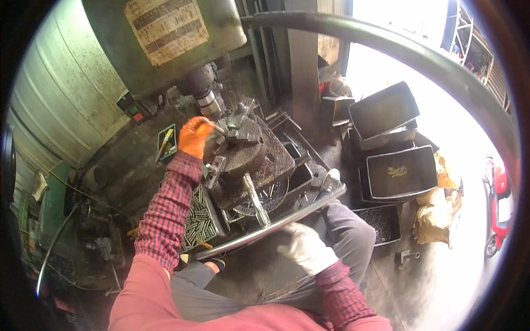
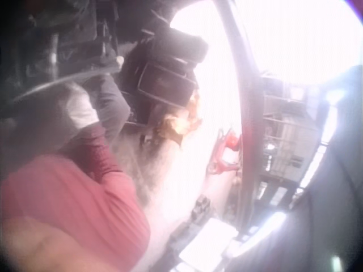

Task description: The person repeatedly picks small metal rods from a tray, places each rod into a drill press chuck, and operates the machine to drill the rod. After each cycle, the person removes the rod and returns it to the tray, continuing the process for multiple pieces.

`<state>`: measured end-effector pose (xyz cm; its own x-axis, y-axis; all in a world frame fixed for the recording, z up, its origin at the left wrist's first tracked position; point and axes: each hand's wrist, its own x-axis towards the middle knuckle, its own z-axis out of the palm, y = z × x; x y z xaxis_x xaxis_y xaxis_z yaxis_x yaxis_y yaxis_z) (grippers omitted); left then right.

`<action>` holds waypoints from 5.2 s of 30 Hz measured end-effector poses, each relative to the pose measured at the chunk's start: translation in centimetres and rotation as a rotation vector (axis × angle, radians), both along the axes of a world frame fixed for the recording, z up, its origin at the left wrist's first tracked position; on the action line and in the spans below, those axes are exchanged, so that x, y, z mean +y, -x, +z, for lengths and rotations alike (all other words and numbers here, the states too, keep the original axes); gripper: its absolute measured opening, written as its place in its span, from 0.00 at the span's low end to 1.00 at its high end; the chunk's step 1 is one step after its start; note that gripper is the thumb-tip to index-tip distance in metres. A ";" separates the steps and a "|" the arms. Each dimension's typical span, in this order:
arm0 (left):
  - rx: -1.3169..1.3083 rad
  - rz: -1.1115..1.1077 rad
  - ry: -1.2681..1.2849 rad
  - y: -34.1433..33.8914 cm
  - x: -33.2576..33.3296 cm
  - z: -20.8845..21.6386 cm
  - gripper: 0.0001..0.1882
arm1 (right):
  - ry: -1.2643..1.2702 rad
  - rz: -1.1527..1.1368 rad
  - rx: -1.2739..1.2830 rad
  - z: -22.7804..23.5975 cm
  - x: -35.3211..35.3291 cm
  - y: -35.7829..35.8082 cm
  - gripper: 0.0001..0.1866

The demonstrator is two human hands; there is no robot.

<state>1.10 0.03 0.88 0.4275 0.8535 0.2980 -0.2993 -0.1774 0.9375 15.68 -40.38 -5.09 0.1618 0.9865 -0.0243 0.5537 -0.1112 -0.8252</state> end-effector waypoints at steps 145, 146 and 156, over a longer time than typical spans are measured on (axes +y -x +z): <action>0.770 0.038 -0.315 0.3 -3.2 3.0 0.24 | -0.013 0.052 -1.377 16.1 5.0 -3.0 0.11; 0.703 0.045 -0.324 0.9 -3.2 2.4 0.27 | -0.108 0.027 -1.479 15.5 5.3 -3.6 0.10; 0.730 1.034 -0.377 19.5 3.6 -4.3 0.32 | -0.066 -0.036 -1.149 7.8 4.2 -7.9 0.04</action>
<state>-18.44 3.61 -3.45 -0.2045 0.7974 0.5678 0.6808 -0.3009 0.6678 23.55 -36.20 2.68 0.0829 0.9748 0.2072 0.9801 -0.1174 0.1601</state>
